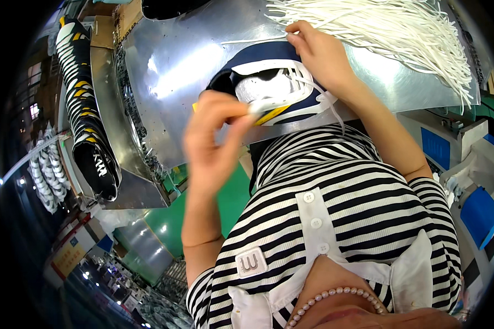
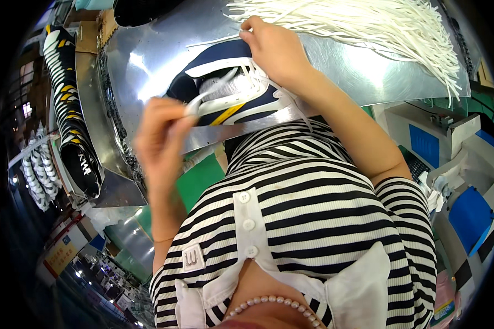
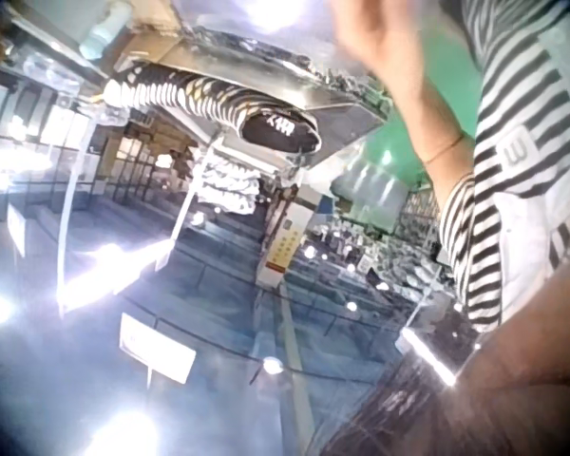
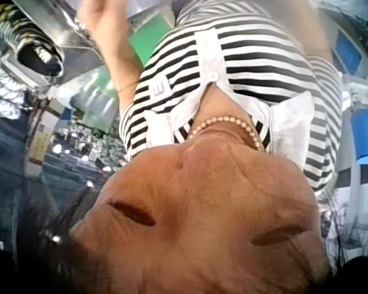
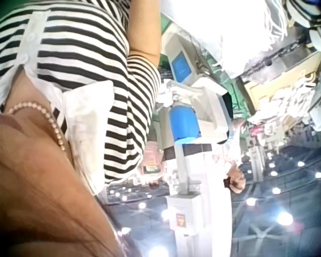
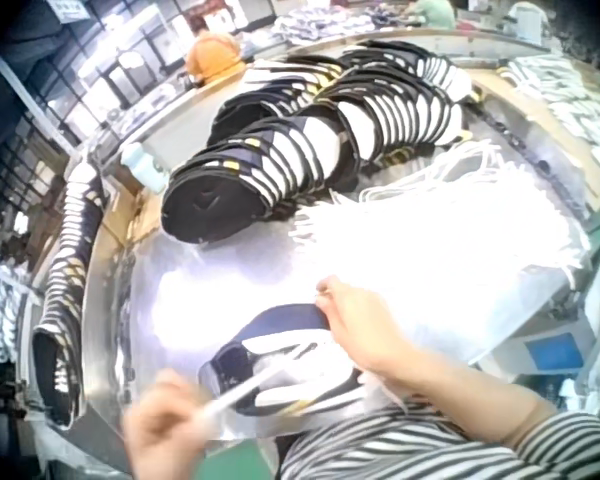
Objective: The person laces several blue and white sneakers. They thread white laces through the eyelets of the sneakers by hand, pull the laces tight, and place each completed sneaker onto a pile or rack.
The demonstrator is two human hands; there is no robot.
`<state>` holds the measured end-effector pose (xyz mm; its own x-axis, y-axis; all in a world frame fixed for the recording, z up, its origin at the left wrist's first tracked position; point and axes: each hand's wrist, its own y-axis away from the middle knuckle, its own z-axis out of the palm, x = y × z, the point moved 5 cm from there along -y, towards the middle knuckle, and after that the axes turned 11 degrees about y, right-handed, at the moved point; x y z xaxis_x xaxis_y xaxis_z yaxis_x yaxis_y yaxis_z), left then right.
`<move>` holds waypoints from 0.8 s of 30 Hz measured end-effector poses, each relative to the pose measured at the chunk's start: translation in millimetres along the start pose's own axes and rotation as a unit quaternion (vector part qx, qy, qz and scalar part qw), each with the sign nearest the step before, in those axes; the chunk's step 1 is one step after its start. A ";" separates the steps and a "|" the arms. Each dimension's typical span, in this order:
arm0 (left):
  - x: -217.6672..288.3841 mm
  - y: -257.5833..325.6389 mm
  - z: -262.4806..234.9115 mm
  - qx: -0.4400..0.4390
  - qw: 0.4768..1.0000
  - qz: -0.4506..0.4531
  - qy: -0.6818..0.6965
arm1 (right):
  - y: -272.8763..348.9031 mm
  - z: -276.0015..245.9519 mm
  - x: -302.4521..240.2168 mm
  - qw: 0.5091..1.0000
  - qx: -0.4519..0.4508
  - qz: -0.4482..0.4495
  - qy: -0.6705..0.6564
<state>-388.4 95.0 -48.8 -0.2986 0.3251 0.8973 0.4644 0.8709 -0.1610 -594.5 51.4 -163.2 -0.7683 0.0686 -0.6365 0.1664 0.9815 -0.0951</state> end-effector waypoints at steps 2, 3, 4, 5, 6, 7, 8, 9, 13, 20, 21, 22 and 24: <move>-8.6 -1.7 32.0 -0.036 0.972 0.129 -0.191 | 1.1 -6.6 -0.5 0.992 0.006 0.000 -0.125; -11.8 -1.3 41.8 -0.024 0.970 0.119 -0.210 | 2.6 -11.5 2.9 0.982 0.011 0.003 -0.190; -17.1 -1.9 47.5 -0.019 0.966 0.120 -0.230 | 4.5 -15.3 6.7 0.967 0.016 0.006 -0.253; -25.7 -3.2 50.7 -0.010 0.977 0.102 -0.188 | 7.2 -11.1 12.6 0.948 -0.018 0.093 -0.304; -34.6 -2.1 51.2 0.001 0.986 0.080 -0.147 | 14.3 -17.8 9.3 0.942 -0.010 0.103 -0.320; -40.5 -2.6 50.1 0.015 0.992 0.063 -0.104 | 24.1 -26.6 0.8 0.949 0.003 0.035 -0.313; -43.5 -3.6 49.8 0.029 0.993 0.070 -0.087 | 36.6 -39.7 -9.1 0.952 0.019 -0.032 -0.305; -41.4 -6.0 49.6 0.028 0.990 0.068 -0.121 | 47.2 -48.0 -16.5 0.966 -0.019 -0.015 -0.257; -42.1 -10.7 45.8 0.058 0.985 0.036 -0.158 | 84.1 -35.3 -19.9 0.972 -0.083 -0.049 -0.216; -48.9 -13.8 45.4 0.009 0.990 -0.028 -0.137 | 86.6 -25.6 -16.3 0.979 -0.099 -0.055 -0.172; -49.3 -13.5 46.0 0.010 0.992 -0.017 -0.128 | 85.5 -25.2 -16.1 0.978 -0.107 -0.046 -0.171; -49.9 -13.1 46.7 0.011 0.993 -0.005 -0.119 | 84.2 -24.6 -16.8 0.978 -0.115 -0.037 -0.171; -50.9 -8.4 50.1 0.014 0.991 0.042 -0.126 | 82.3 -22.3 -19.0 0.980 -0.124 -0.027 -0.154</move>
<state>-418.8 89.6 -113.6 -0.4591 0.4762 0.7500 0.4752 0.8449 -0.2456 -580.0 134.9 -141.9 -0.5430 -0.0034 -0.8397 -0.0540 0.9981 0.0309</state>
